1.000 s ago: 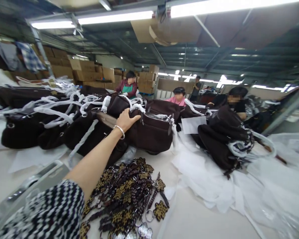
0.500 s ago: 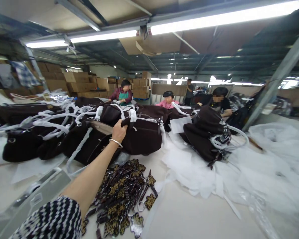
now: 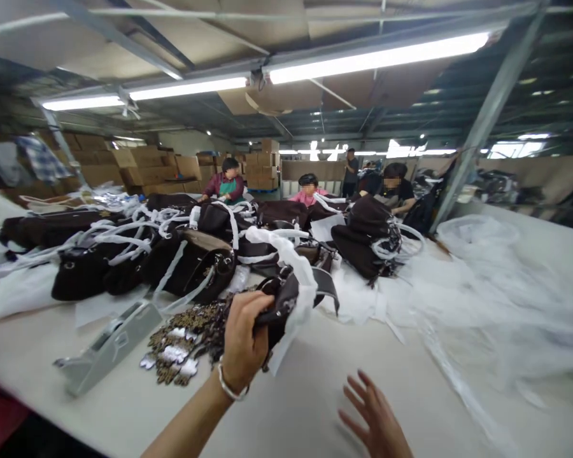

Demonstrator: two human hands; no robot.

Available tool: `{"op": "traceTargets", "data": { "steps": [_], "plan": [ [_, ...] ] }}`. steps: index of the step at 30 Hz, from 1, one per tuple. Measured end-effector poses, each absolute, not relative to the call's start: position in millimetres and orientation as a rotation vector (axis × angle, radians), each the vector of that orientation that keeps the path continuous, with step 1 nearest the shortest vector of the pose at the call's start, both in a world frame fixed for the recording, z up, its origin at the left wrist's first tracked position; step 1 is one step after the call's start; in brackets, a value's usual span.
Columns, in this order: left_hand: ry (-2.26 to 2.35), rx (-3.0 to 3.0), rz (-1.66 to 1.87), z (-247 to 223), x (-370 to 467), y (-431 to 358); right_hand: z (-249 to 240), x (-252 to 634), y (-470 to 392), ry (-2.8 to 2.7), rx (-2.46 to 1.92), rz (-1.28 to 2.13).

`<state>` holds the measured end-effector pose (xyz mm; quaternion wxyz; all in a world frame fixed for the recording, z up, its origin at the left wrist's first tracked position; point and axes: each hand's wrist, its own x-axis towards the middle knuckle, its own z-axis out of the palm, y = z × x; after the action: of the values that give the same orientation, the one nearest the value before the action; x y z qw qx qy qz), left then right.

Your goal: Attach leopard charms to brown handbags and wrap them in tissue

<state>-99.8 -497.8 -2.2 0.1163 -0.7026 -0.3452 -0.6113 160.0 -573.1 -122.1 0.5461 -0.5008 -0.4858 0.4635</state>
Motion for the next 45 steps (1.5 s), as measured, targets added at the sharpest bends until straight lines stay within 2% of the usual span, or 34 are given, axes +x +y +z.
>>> {"op": "traceTargets", "data": {
  "steps": [4, 7, 12, 19, 28, 35, 41, 45],
  "plan": [
    [-0.716, -2.443, -1.591, -56.6, -64.3, -574.5, -89.4, 172.4, -549.6, -0.636, -0.878, 1.608],
    [-0.62, -2.639, -1.401, -89.9, -47.0, -614.0, -79.0, 178.0, -559.4, -0.454, -0.879, 1.786],
    [-0.653, -2.797, -1.223, -116.8, -38.3, -648.3, -99.0, 186.9, -584.9, -0.348, -0.998, 1.686],
    [-0.801, -2.737, -1.238, -125.6, -47.8, -658.0, -130.5, 190.7, -576.2, -0.344, -1.204, 1.487],
    [-0.701, -2.843, -1.118, -140.6, -42.7, -679.9, -145.3, 199.8, -582.5, -0.29, -1.24, 1.541],
    [-0.598, -2.981, -1.245, -142.3, -55.0, -687.7, -139.1, 207.7, -590.7, -0.165, -1.175, 1.598],
    [-1.108, -3.016, -1.262, -139.9, -60.4, -685.1, -135.7, 207.3, -591.6, -0.127, -1.074, 1.641],
    [-1.46, -2.863, -1.588, -131.4, -61.0, -686.0, -142.4, 203.6, -585.7, -0.162, -1.159, 1.604]
  ]
}}
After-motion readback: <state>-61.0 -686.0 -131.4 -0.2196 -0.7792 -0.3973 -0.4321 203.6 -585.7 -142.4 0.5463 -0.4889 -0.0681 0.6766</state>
